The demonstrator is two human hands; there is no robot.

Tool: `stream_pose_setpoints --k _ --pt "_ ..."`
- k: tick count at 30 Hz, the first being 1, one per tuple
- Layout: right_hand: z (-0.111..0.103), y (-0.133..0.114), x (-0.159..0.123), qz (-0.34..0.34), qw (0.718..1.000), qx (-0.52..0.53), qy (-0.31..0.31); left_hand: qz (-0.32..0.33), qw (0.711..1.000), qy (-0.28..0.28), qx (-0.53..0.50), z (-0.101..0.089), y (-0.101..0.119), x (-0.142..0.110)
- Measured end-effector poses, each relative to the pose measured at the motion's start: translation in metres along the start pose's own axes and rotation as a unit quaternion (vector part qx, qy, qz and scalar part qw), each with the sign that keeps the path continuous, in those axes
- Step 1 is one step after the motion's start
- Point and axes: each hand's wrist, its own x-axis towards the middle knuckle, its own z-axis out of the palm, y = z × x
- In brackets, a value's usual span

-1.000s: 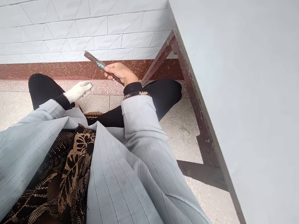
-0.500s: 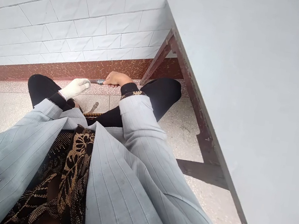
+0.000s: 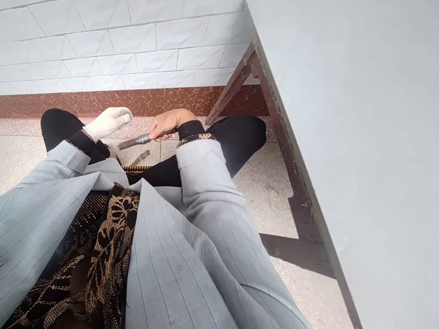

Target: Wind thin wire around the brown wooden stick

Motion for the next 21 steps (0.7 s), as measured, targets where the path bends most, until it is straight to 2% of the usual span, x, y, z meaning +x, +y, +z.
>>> stream_pose_setpoints --k 2,4,7,9,11,14,18,21 --pt "0.001 -0.002 -0.004 -0.059 0.998 0.019 -0.003 -0.016 0.998 0.014 -0.057 0.003 -0.01 0.002" --pt "0.004 -0.005 -0.009 -0.132 0.989 0.057 0.026 -0.042 0.991 0.014 -0.122 0.012 -0.019 0.002" --pt "0.007 -0.006 -0.013 -0.224 0.954 0.133 0.147 -0.096 0.974 -0.007 -0.207 0.031 -0.026 -0.002" --pt "0.007 -0.006 -0.012 -0.232 0.93 0.155 0.241 -0.104 0.965 -0.023 -0.238 0.041 -0.028 -0.005" --pt "0.006 -0.006 -0.01 -0.19 0.918 0.146 0.316 -0.114 0.964 -0.031 -0.24 0.045 -0.03 -0.006" --pt "0.003 -0.006 -0.003 -0.089 0.909 0.101 0.394 -0.127 0.971 -0.034 -0.198 0.043 -0.037 -0.006" --pt "0.001 -0.007 0.003 0.022 0.896 0.025 0.442 -0.103 0.987 -0.066 -0.101 0.038 -0.04 -0.006" --pt "0.002 -0.008 0.006 0.1 0.888 -0.036 0.448 -0.069 0.994 -0.085 -0.018 0.037 -0.033 -0.007"
